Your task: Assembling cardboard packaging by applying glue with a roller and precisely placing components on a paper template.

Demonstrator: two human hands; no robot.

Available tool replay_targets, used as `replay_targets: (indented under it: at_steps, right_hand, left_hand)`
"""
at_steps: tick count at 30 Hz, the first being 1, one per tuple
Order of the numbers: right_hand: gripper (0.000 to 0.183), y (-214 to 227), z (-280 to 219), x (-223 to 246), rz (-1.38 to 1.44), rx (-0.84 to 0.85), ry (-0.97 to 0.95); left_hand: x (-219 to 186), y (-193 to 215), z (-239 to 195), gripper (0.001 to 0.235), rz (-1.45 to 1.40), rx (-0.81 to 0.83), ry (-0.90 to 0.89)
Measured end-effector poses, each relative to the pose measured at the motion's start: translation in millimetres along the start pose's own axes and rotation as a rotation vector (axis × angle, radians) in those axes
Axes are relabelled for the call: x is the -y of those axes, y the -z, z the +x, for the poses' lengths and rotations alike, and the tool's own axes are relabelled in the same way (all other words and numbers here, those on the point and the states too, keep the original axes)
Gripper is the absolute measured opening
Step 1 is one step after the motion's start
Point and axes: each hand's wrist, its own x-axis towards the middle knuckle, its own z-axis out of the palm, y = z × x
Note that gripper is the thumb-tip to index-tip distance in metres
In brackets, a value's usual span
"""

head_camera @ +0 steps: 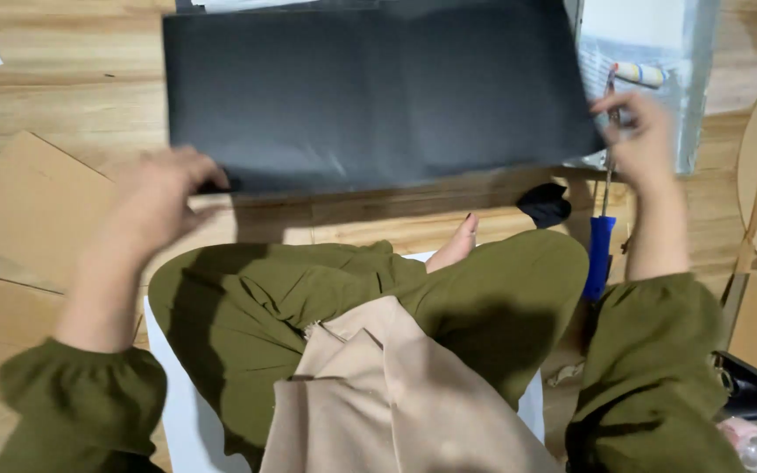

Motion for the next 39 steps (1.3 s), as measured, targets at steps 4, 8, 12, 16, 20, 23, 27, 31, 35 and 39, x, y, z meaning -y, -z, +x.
replay_targets:
  at_steps: [4, 8, 12, 16, 20, 23, 27, 31, 35, 39]
  right_hand:
    - [0.031, -40, -44, -28, -0.388, 0.356, -0.338]
    - [0.046, -72, -57, -58, -0.648, 0.817, -0.391]
    - [0.046, -86, -50, -56, -0.772, 0.976, -0.366]
    - [0.034, -97, -34, -83, -0.762, 0.990, -0.311]
    - [0.025, -111, 8, -22, -0.376, 0.687, -0.184]
    - [0.021, -157, 32, -3, -0.387, 0.527, -0.025]
    - [0.024, -220, 35, -4, -0.426, 0.300, -0.096]
    - [0.020, -266, 25, 58, -0.421, 0.205, -0.226]
    - [0.019, -338, -8, 206, -0.056, 0.293, -0.028]
    - [0.020, -378, -30, 250, 0.007, 0.344, 0.035]
  left_hand:
    - [19, -98, 6, 0.050, -0.125, 0.159, 0.027]
    - [6, -142, 29, 0.059, -0.097, 0.198, 0.127]
    - [-5, -139, 52, 0.066, -0.129, 0.140, 0.259]
    - [8, -151, 56, 0.076, -0.173, 0.177, 0.369]
    - [15, -144, 55, 0.089, -0.306, 0.222, 0.454]
    - [22, -145, 56, 0.093, -0.317, 0.242, 0.457]
    - [35, -145, 47, 0.096, -0.299, 0.271, 0.486]
    - [35, -139, 52, 0.097, -0.316, 0.249, 0.502]
    - [40, -146, 60, 0.109, -0.280, 0.230, 0.491]
    - [51, -150, 54, 0.111, -0.227, 0.293, 0.441]
